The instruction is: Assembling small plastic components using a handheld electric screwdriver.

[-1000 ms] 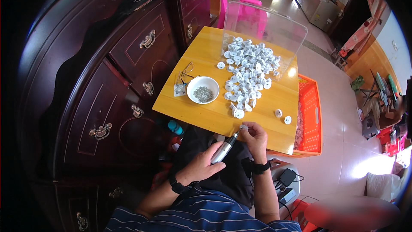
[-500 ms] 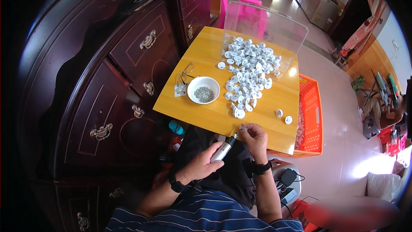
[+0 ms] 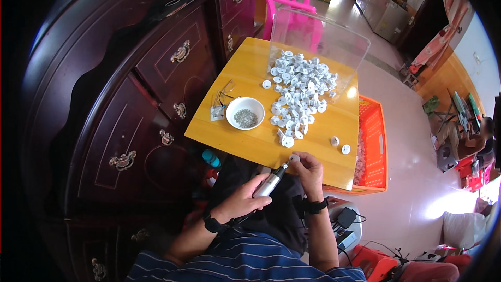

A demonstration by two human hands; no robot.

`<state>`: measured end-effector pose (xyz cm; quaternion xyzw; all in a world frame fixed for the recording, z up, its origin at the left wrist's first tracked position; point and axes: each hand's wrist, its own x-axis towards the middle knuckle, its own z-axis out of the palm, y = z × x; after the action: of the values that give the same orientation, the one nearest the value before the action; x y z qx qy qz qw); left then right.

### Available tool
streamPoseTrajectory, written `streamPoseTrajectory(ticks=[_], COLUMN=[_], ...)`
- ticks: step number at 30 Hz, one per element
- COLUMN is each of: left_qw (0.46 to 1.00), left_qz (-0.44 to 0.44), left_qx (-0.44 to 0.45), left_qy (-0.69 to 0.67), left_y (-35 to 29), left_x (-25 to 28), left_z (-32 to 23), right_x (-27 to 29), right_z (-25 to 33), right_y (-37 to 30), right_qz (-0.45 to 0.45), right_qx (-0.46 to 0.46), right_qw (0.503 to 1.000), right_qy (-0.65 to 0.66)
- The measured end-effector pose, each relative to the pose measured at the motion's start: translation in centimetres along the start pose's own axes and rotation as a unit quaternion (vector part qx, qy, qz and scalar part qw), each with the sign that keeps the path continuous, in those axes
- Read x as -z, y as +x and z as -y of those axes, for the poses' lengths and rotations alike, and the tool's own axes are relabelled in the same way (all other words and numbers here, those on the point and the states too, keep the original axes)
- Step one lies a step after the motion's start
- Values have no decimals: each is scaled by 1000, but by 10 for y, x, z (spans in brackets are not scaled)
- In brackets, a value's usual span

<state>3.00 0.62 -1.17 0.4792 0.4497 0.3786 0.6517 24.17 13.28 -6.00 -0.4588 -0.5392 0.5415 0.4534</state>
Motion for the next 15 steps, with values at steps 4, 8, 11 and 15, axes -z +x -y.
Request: streamPoseTrajectory(ticks=[4,8,11,15], left_qw=[1000,1000,999,999], left_qz=[4,-1,-25,-33], left_qx=[-3,-7,-4,0], left_qy=[-29,-14,25,9], left_y=[-7,-12,-14,-17], left_x=[3,8,9,13], left_z=[-6,-5,-4,3], right_x=[13,47,75,69], right_z=[10,7,8,39], right_y=[-4,-6,-7,-5], right_qz=[-15,-76,-137,-203], right_qx=[-34,-37,12,98], right_qw=[997,996,978,932], right_qy=[68,-34,-158,-284])
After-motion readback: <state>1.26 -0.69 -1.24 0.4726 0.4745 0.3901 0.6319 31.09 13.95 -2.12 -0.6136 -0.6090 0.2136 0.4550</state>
